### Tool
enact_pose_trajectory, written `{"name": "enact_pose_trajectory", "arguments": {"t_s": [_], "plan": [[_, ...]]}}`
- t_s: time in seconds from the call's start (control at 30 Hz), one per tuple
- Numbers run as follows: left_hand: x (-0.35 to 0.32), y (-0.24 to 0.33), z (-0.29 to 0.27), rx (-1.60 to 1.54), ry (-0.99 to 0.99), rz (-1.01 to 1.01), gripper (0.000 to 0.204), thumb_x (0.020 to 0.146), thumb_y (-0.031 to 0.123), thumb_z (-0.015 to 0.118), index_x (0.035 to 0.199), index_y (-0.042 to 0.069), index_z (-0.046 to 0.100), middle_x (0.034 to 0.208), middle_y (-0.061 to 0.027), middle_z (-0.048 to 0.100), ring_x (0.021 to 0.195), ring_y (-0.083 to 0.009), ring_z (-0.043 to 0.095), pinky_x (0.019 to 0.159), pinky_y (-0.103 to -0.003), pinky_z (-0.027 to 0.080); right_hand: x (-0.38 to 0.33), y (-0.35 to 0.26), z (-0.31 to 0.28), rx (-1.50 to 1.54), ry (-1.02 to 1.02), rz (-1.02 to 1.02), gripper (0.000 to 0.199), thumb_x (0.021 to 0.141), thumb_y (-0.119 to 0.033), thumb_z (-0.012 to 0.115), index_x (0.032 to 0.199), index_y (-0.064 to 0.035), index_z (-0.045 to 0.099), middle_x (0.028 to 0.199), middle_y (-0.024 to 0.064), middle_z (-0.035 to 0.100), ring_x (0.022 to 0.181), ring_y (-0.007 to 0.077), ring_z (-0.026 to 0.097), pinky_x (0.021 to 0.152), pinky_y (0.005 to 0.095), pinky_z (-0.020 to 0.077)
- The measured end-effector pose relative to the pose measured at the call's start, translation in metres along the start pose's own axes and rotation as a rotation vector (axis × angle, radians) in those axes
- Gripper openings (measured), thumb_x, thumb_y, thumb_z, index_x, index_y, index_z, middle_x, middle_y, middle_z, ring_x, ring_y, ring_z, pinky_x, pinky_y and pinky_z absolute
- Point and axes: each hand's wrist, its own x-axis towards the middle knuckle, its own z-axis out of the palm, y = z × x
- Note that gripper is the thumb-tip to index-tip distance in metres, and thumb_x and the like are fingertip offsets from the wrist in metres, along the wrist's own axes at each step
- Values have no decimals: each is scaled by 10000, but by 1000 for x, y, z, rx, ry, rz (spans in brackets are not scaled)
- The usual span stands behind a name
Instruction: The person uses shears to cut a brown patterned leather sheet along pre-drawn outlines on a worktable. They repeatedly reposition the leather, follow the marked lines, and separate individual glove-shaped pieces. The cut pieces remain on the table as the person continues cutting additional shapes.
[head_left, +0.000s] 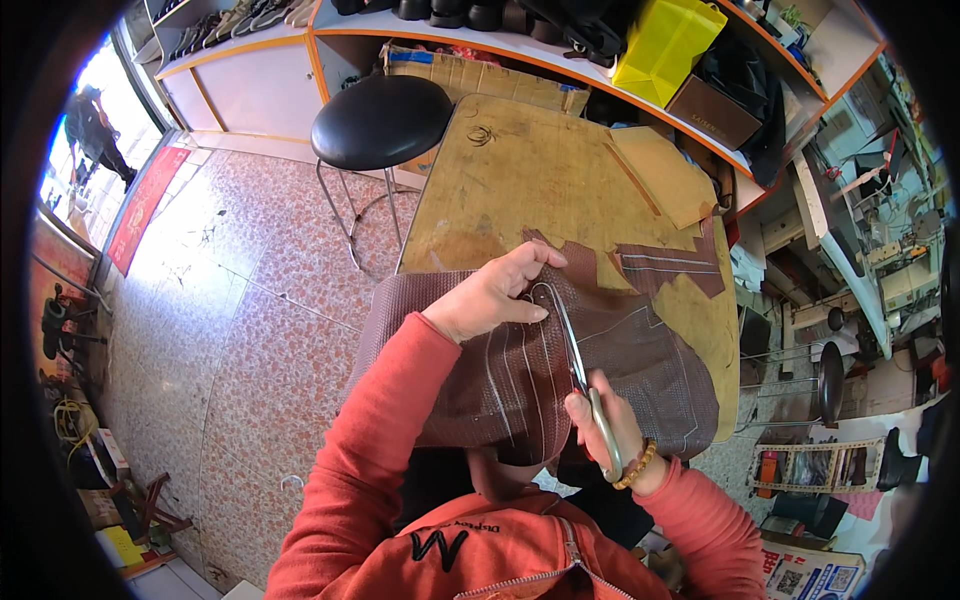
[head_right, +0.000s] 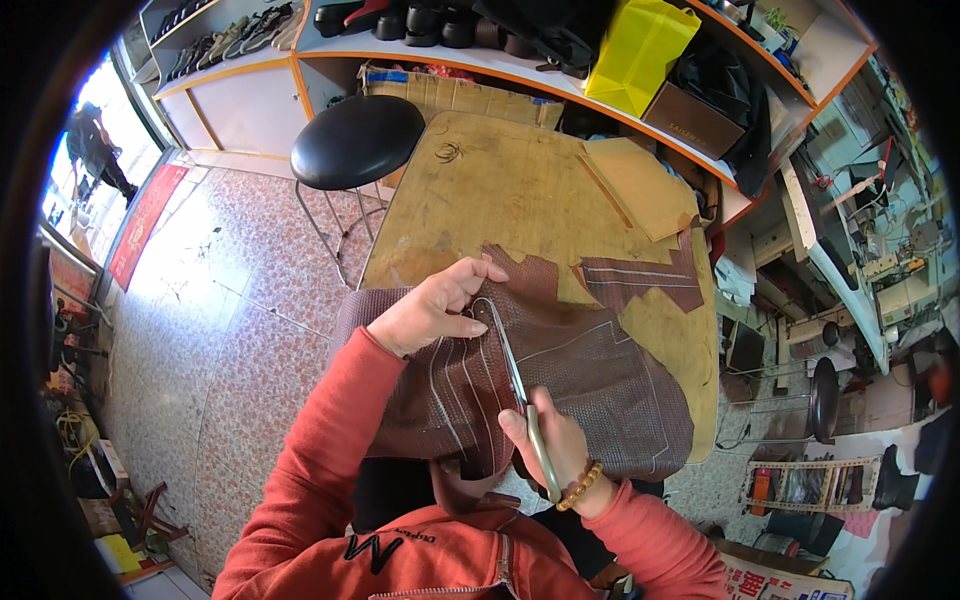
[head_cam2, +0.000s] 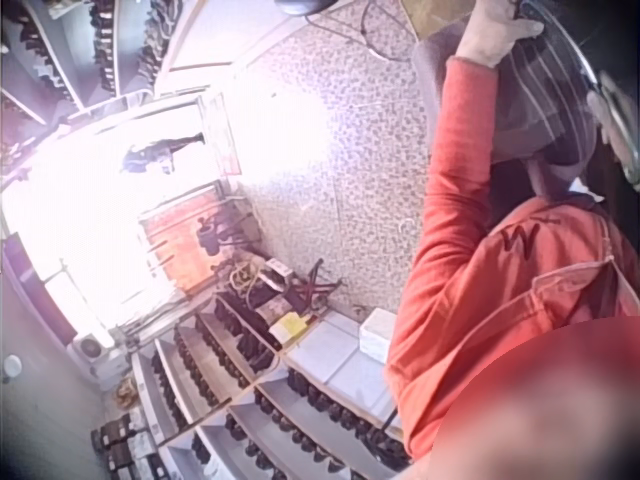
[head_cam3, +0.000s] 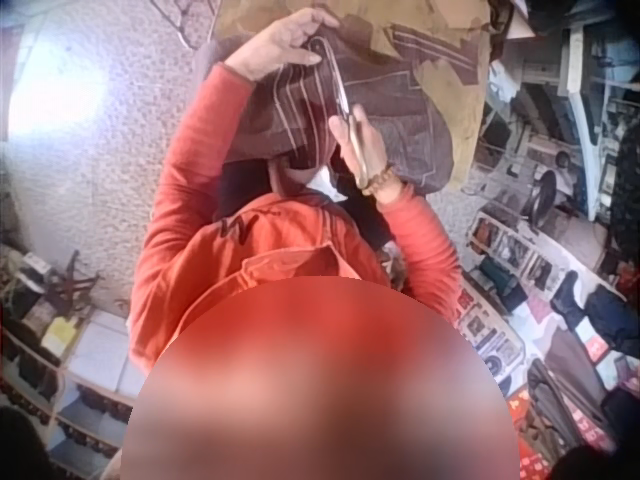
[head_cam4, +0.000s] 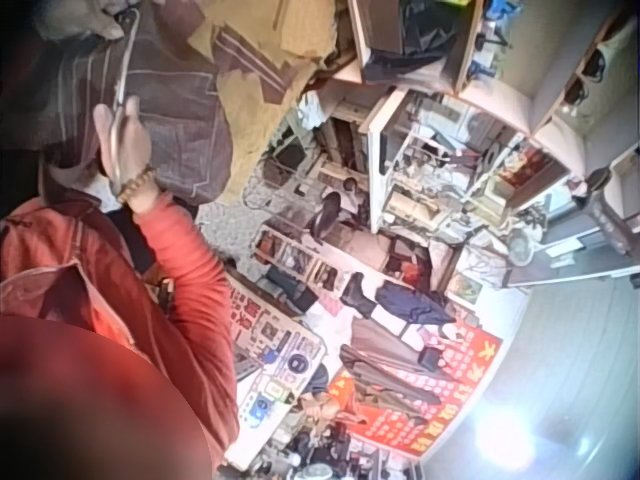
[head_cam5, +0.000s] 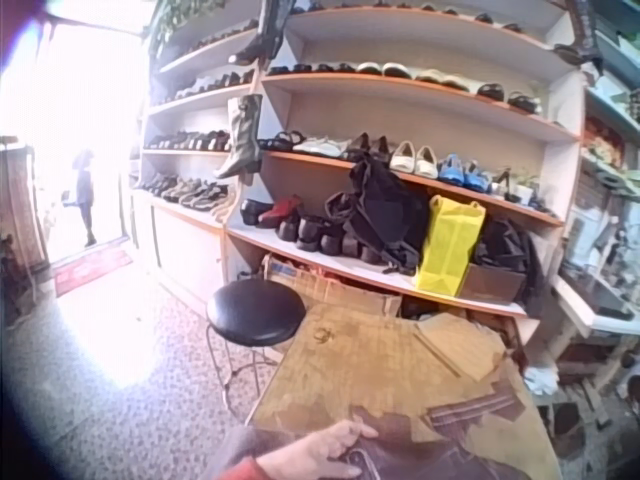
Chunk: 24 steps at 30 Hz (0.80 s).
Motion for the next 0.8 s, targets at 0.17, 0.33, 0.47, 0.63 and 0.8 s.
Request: {"name": "enact_pose_trajectory", "arguments": {"t_s": [0.17,0.33,0.47,0.63,0.8], "plan": [[-1,4,2,46,20,-6,585,749,-153,607,1286,34,472,1061,23,498,1023,-64,463,878,-221,384,0,-5,-1,32,8,-29,598,927,-590,500,898,2,421,621,179,572,590,391,616,519,420,470],[-1,0,1,42,30,-25,597,744,-154,611,1293,35,470,1069,19,502,1047,-65,457,872,-224,384,-1,-6,-1,89,6,-11,557,929,-537,546,884,6,428,608,171,562,577,359,621,521,389,471],[0,-1,2,10,22,-2,603,745,-158,606,1297,40,465,1071,15,504,1051,-66,457,872,-224,385,-3,-7,0,85,21,-20,531,930,-502,569,879,8,432,607,166,560,578,354,621,523,381,469],[-1,2,2,23,18,-25,603,747,-161,599,1298,39,457,1078,7,513,1065,-69,467,884,-221,385,-4,-8,1,96,38,-46,514,931,-484,578,879,7,434,611,164,563,581,358,622,525,381,468],[-1,4,1,29,9,13,615,741,-147,615,1304,38,448,1033,13,498,980,-63,475,820,-206,387,-5,-2,3,150,27,-12,511,930,-489,578,877,-2,433,616,166,565,588,364,624,528,384,469]]}}
